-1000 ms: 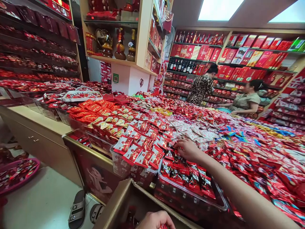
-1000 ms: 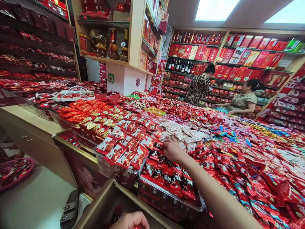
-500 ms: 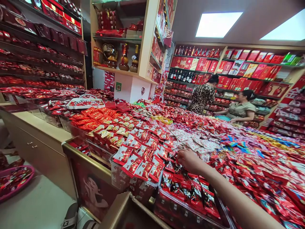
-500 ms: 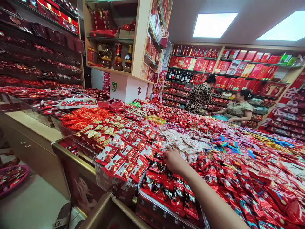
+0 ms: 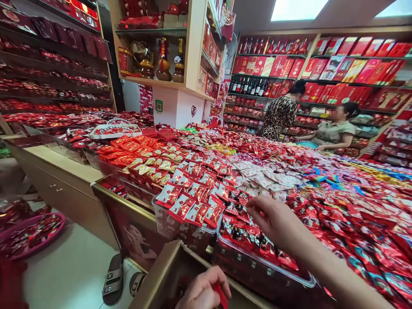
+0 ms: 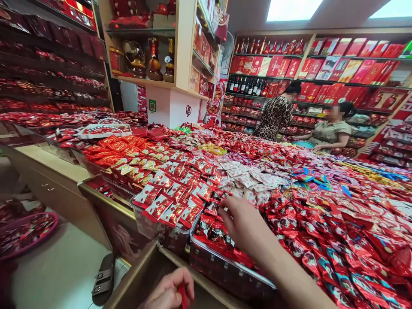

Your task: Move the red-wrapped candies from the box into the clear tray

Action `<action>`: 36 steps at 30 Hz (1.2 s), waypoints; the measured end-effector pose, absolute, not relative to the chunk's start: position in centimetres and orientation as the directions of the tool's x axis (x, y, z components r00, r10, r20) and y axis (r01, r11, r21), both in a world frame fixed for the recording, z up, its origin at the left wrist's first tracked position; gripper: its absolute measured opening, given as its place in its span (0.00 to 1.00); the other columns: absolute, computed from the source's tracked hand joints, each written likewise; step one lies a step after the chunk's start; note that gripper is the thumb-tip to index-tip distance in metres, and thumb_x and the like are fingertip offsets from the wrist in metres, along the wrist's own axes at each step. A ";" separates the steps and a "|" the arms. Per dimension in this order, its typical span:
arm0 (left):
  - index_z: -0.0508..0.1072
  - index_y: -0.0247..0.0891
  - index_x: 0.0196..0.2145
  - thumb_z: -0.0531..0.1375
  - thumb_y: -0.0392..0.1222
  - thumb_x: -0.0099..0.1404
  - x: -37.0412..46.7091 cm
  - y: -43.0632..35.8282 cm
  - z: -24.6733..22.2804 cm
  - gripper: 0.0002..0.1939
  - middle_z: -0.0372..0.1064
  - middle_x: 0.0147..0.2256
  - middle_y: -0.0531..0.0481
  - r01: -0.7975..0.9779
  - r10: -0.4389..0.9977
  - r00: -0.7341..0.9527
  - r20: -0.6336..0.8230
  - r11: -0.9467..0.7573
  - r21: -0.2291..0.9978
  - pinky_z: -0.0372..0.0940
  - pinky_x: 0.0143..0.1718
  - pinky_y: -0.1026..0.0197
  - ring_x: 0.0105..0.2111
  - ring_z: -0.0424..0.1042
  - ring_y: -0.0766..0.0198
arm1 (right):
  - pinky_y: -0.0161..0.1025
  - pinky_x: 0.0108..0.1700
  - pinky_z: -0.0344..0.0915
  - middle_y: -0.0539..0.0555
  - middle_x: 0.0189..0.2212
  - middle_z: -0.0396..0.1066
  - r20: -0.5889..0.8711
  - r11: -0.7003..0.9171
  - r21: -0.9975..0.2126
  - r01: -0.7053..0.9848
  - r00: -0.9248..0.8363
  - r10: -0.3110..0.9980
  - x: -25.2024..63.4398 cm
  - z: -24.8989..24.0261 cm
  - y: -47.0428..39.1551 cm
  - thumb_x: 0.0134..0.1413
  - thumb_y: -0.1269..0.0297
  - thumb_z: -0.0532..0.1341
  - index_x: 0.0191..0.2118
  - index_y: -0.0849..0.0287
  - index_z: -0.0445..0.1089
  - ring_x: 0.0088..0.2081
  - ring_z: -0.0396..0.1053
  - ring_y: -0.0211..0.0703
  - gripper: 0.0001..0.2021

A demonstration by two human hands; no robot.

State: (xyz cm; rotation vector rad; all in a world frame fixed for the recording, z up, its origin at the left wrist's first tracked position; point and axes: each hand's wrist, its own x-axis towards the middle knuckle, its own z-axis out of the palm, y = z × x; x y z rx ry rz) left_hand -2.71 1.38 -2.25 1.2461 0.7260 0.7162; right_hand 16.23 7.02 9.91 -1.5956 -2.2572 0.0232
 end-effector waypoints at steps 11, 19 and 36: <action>0.58 0.38 0.43 0.57 0.43 0.60 0.5 0.3 2.2 0.16 0.65 0.31 0.52 -0.439 0.904 0.424 0.051 0.156 0.885 0.58 0.36 0.64 0.33 0.64 0.67 | 0.30 0.18 0.55 0.45 0.17 0.57 -0.016 -0.024 -0.995 0.095 0.087 0.996 13.8 1.6 -2.7 0.47 0.51 0.56 0.27 0.57 0.65 0.18 0.54 0.32 0.13; 0.62 0.39 0.42 0.60 0.34 0.56 -0.6 0.3 0.3 0.16 0.63 0.31 0.54 -0.393 0.904 0.414 0.105 0.073 0.917 0.60 0.34 0.66 0.32 0.63 0.70 | 0.29 0.19 0.54 0.44 0.15 0.61 -0.081 -0.060 -0.989 -0.133 0.160 0.984 12.9 1.2 -2.3 0.46 0.53 0.59 0.26 0.59 0.64 0.15 0.58 0.29 0.13; 0.65 0.36 0.34 0.57 0.33 0.55 -1.8 -0.3 0.0 0.07 0.62 0.28 0.52 -0.020 0.829 0.527 0.189 -0.210 0.978 0.59 0.33 0.65 0.29 0.61 0.67 | 0.32 0.31 0.60 0.49 0.27 0.68 -0.158 -0.153 -0.984 -0.094 0.050 0.986 14.3 3.1 -3.2 0.40 0.57 0.64 0.36 0.55 0.65 0.29 0.63 0.36 0.15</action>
